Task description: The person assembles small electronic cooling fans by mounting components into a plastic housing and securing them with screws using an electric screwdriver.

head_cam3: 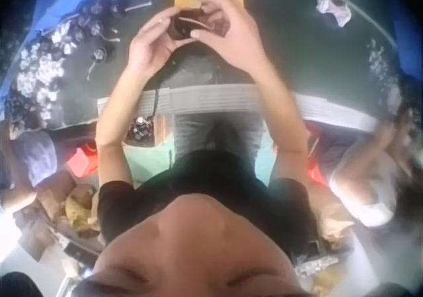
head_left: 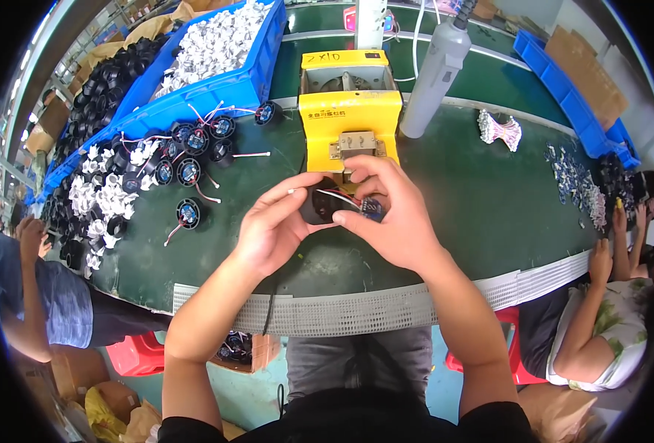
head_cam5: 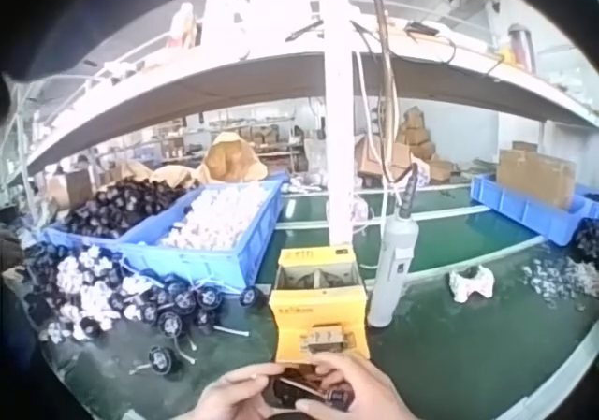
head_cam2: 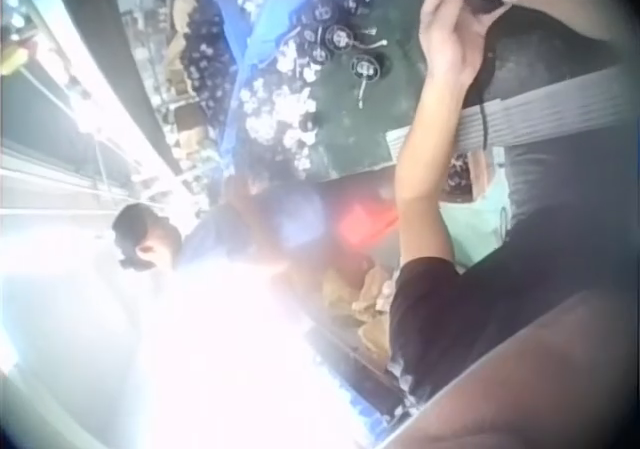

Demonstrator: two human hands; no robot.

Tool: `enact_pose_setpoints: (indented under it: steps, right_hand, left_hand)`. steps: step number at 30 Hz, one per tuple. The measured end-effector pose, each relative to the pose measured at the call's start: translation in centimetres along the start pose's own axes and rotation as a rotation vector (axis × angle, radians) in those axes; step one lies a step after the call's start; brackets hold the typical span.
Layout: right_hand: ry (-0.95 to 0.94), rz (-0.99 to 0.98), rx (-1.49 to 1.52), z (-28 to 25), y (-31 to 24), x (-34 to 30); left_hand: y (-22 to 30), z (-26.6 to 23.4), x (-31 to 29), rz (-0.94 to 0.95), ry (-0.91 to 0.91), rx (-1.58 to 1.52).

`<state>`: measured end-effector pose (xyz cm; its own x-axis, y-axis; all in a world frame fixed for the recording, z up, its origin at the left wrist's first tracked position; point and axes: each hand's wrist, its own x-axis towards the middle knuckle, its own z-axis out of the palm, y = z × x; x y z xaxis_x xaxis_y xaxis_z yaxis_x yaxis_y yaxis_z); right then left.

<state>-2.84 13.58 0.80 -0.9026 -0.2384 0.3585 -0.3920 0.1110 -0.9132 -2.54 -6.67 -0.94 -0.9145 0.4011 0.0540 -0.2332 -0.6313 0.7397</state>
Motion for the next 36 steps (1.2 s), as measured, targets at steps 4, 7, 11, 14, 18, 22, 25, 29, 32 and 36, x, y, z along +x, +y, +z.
enact_pose_setpoints:
  steps: [4, 7, 11, 14, 18, 22, 25, 29, 32, 36]
  right_hand:
    - [0.033, -0.355, -0.316, -0.8, -0.4, 0.2]
    - [0.137, -0.304, -0.189, -0.4, 0.2, 0.0]
    - [0.069, -0.294, -0.133, -1.1, -0.8, 0.4]
    - [0.066, -0.243, -0.095, -0.6, -0.3, 0.3]
    - [0.037, -0.442, -0.284, -1.1, -0.2, 0.6]
    - [-0.026, -0.046, 0.121, -1.0, -0.8, 0.0]
    - [-0.042, 0.158, 0.526, 0.0, -0.8, -0.6]
    - [-0.056, 0.145, 0.498, 0.9, 0.0, -0.8]
    - [0.007, 0.046, 0.430, 1.5, 0.1, -0.9]
    - [0.075, -0.214, 0.117, 2.1, 0.9, -1.0]
  left_hand:
    - [0.3, 0.0, -0.3, 0.031, 0.005, -0.033]
    - [0.2, 0.2, -0.3, 0.031, -0.012, -0.056]
    - [0.4, 0.6, -0.5, 0.071, -0.026, -0.037]
    - [1.0, 0.8, -0.6, 0.108, -0.024, -0.048]
    - [0.8, 0.9, -0.5, 0.127, 0.020, -0.031]
    - [0.3, 0.3, -0.9, 0.184, -0.025, 0.047]
    - [-0.1, 0.6, -0.9, 0.212, -0.152, 0.006]
    - [-0.3, 0.9, -0.8, 0.165, -0.193, 0.093]
    - [-0.2, 1.1, -0.7, 0.118, -0.248, 0.034]
    - [-0.9, 1.5, -0.7, 0.164, -0.205, 0.098]
